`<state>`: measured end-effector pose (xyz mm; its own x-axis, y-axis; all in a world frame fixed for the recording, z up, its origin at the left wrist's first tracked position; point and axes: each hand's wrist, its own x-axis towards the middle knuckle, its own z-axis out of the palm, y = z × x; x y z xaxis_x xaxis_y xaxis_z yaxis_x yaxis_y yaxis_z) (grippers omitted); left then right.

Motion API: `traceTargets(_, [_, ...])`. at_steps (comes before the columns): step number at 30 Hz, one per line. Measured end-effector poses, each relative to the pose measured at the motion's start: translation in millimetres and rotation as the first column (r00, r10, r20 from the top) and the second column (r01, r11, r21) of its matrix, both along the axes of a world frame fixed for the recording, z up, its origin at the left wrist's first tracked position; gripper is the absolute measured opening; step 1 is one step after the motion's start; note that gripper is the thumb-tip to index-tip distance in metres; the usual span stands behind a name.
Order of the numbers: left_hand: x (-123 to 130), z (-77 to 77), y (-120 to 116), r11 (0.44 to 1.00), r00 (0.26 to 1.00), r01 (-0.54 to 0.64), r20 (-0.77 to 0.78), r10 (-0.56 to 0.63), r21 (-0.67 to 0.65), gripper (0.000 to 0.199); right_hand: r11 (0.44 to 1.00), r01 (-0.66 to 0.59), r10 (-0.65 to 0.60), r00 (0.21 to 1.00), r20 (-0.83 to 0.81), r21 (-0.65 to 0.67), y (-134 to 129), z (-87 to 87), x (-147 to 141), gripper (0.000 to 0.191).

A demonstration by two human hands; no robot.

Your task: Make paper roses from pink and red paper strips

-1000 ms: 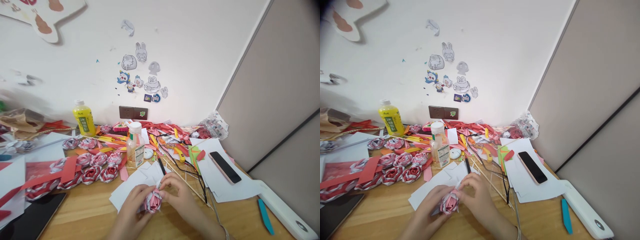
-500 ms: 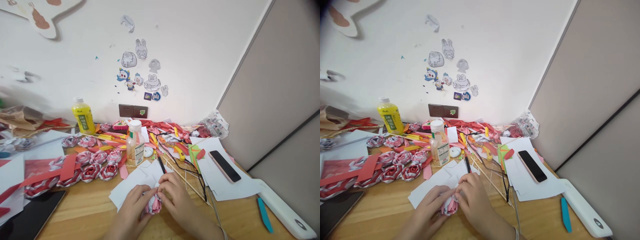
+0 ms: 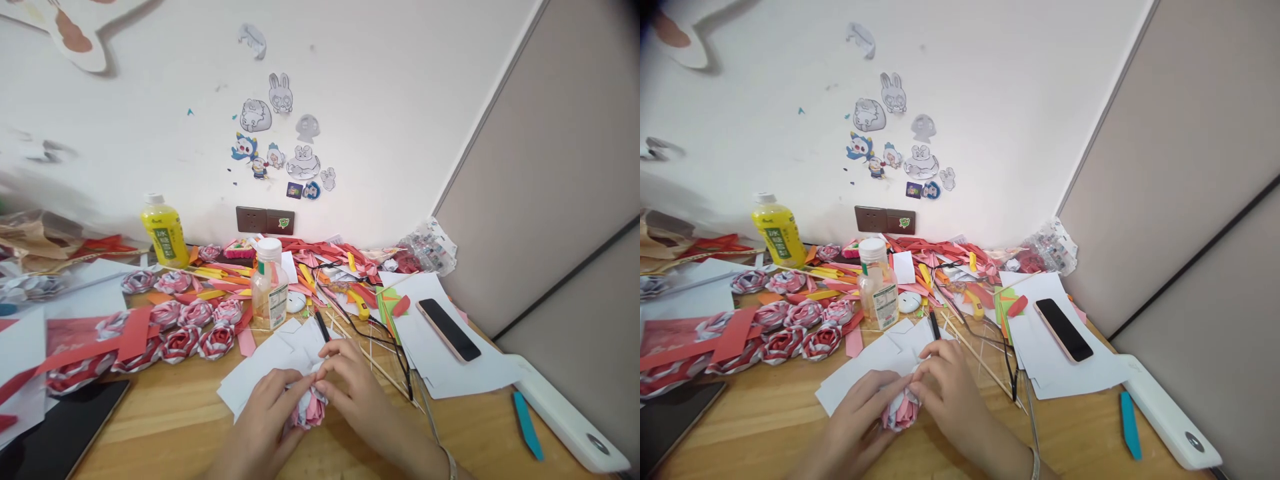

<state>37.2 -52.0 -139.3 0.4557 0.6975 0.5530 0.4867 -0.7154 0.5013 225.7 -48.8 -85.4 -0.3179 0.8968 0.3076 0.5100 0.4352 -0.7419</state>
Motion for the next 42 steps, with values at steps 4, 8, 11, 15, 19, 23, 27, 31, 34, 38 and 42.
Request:
traceTargets(4, [0.7, 7.2, 0.5, 0.998, 0.998, -0.012, 0.062, 0.016, -0.067, 0.040, 0.997, -0.016, 0.010, 0.996, -0.083, -0.072, 4.3, 5.4, 5.5, 0.011])
traceTargets(8, [1.4, 5.3, 1.0, 0.993, 0.994, -0.032, 0.103, 0.044, -0.117, 0.038, 0.995, -0.031, 0.022, 0.995, -0.101, -0.092, 5.6, 9.1, 7.7, 0.014])
traceTargets(11, [1.8, 0.2, 2.4, 0.991, 0.993, -0.015, 0.117, 0.031, -0.135, 0.040, 0.997, -0.026, 0.018, 0.995, -0.100, -0.077, 4.7, 7.6, 6.5, 0.014])
traceTargets(15, [1.6, -3.1, 4.1, 0.986, 0.991, -0.005, 0.131, 0.027, -0.164, 0.040, 0.997, -0.040, 0.031, 0.992, -0.126, -0.069, 3.6, 2.4, 3.5, 0.013])
traceTargets(19, [0.8, -3.4, 4.1, 0.983, 0.992, -0.005, 0.123, 0.028, -0.182, 0.040, 0.997, -0.040, 0.030, 0.991, -0.130, -0.071, 4.2, 0.2, 1.4, 0.012])
traceTargets(23, [0.6, -4.1, 4.1, 0.981, 0.993, 0.000, 0.120, 0.023, -0.192, 0.044, 0.994, -0.028, 0.014, 0.991, -0.136, -0.105, 4.5, 3.5, 1.5, 0.012])
traceTargets(27, [1.1, -3.2, 4.6, 0.983, 0.992, 0.029, 0.122, -0.006, -0.183, 0.049, 0.993, -0.030, 0.014, 0.990, -0.142, -0.114, 4.2, 4.5, 1.6, 0.008])
traceTargets(31, [1.9, 1.2, 4.8, 0.988, 0.993, 0.046, 0.119, -0.028, -0.148, 0.054, 0.994, -0.010, -0.001, 0.995, -0.102, -0.109, 3.6, 0.9, 1.0, 0.009])
traceTargets(34, [2.3, 3.6, 3.3, 0.995, 0.998, 0.039, 0.056, -0.034, -0.086, 0.056, 0.997, 0.002, -0.007, 0.998, -0.070, -0.072, 2.4, 0.4, 1.9, 0.005])
traceTargets(38, [2.1, 2.4, 0.2, 0.998, 0.999, 0.048, -0.026, -0.047, 0.048, 0.057, 0.999, -0.039, 0.040, 0.999, 0.034, -0.035, 0.4, 2.8, 4.6, 0.007])
traceTargets(42, [1.6, 1.4, -0.8, 0.989, 0.998, 0.025, -0.054, -0.017, 0.147, 0.055, 0.995, -0.074, 0.067, 0.992, 0.108, 0.066, -0.5, 3.6, 6.9, 0.009])
